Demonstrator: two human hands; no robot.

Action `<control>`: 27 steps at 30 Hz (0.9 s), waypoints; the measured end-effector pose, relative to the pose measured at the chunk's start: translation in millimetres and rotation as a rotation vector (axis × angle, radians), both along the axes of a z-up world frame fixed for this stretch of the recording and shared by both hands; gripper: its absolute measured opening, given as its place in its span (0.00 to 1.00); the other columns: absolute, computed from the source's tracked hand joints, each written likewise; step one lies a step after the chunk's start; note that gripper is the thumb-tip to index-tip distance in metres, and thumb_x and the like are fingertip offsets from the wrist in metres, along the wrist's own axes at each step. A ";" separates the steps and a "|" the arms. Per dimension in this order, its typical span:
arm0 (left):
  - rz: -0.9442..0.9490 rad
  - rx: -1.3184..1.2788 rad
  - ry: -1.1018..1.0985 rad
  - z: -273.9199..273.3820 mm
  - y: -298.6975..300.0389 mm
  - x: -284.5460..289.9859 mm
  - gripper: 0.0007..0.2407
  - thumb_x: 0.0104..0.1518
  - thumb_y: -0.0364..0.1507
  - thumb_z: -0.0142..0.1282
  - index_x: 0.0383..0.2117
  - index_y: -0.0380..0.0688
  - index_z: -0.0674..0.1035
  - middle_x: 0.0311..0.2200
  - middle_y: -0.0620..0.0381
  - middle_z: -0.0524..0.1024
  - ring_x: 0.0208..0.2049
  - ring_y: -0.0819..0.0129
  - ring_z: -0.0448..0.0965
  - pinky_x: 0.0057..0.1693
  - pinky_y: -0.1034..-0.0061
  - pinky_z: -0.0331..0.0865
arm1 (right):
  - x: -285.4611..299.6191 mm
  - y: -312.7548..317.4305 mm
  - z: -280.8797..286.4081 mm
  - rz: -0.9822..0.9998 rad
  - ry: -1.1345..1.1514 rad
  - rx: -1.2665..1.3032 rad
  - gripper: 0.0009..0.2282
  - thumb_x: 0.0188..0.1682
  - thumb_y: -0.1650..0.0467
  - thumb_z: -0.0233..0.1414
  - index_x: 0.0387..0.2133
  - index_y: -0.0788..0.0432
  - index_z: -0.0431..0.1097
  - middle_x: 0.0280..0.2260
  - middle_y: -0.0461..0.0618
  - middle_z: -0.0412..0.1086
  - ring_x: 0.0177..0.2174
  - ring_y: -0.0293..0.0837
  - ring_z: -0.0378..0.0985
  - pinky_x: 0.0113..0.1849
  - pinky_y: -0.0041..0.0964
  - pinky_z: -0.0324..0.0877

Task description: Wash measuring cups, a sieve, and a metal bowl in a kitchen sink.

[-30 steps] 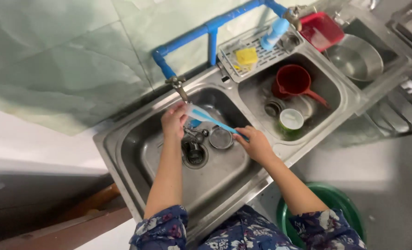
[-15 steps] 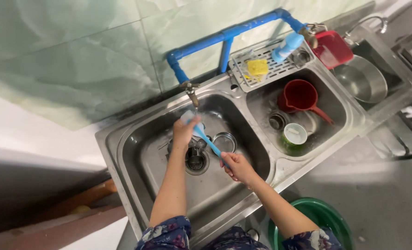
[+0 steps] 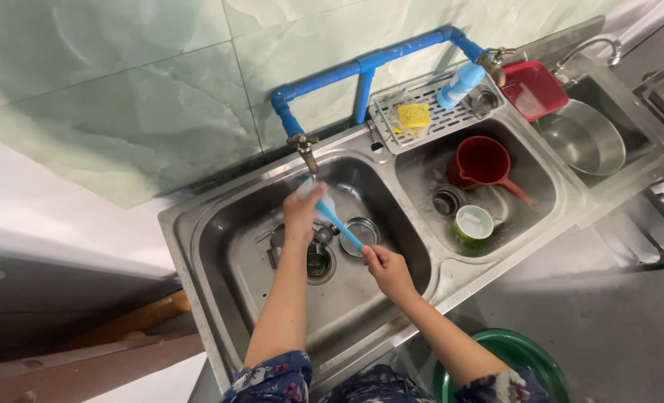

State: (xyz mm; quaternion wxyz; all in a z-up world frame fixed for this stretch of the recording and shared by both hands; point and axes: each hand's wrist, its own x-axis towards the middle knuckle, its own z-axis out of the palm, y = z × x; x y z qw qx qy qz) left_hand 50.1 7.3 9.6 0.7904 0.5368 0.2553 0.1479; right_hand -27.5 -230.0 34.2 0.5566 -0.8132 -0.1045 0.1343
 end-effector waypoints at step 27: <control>-0.129 -0.585 -0.195 -34.6 49.6 8.5 0.13 0.54 0.35 0.52 0.45 0.58 0.72 0.24 0.60 0.69 0.21 0.68 0.69 0.25 0.75 0.63 | 10.5 -6.9 7.3 0.137 -0.607 -0.291 0.10 0.50 0.71 0.49 0.43 0.60 0.67 0.36 0.60 0.70 0.37 0.60 0.73 0.39 0.51 0.69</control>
